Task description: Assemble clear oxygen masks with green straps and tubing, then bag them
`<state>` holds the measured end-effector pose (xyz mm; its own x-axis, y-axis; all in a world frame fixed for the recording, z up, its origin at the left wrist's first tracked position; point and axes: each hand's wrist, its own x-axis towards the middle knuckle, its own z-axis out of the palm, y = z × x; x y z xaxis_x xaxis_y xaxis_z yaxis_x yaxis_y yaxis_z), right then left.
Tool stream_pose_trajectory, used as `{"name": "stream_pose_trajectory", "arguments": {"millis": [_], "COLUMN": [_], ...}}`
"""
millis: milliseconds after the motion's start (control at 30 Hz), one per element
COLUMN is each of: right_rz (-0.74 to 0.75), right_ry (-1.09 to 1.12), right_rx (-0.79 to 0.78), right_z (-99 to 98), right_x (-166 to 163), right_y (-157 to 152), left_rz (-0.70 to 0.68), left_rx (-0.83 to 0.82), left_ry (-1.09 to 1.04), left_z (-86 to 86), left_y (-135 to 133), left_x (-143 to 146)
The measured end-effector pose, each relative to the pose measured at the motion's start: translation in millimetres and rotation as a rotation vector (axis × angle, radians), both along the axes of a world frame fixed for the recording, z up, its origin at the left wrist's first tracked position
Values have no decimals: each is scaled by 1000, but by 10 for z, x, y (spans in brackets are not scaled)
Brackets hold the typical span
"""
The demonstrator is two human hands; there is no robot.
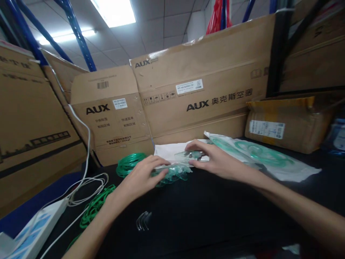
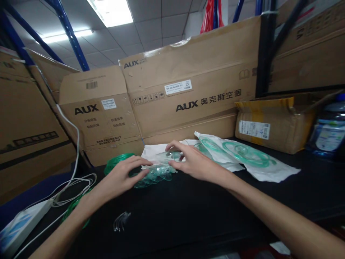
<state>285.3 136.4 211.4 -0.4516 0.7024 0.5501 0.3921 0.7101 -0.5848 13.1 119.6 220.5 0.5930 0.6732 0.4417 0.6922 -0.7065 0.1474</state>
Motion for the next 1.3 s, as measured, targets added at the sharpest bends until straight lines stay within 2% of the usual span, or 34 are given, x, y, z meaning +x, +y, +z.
{"name": "stream_pose_trajectory", "arguments": {"millis": [67,167,267,333,467,667,833,1033,1167,1300], "right_rz": [24,11,3,5,-28,-6,-69,78,99,72], "right_ry": [-40,21,-31,-85,-147,-247,-330,-346,-367,-393], "right_rx": [7,-38,-25,12,48,-5,26,105,46,56], "right_z": [-43,-232,-390,-430,-423,-415,-435,-407,-463,-531], "right_x": [-40,-82,-72,-45,-4,11,6,3,-13,-26], "right_y": [220,417,434,399,347,313,285,267,305,342], "left_rz": [-34,-47,-55,-55,-56,-69,-90,-112,-133,-132], "left_rx": [-22,-25,-12,-18,-52,-83,-89,-78,-70,-56], "left_ry": [-11,-53,-62,-63,-80,-91,-95,-102,-95,-101], "left_z": [-22,-190,-357,-409,-410,-388,-389,-424,-463,-491], "left_y": [220,395,430,426,423,413,413,443,493,507], "left_x": [115,196,190,167,138,127,115,90,61,46]}}
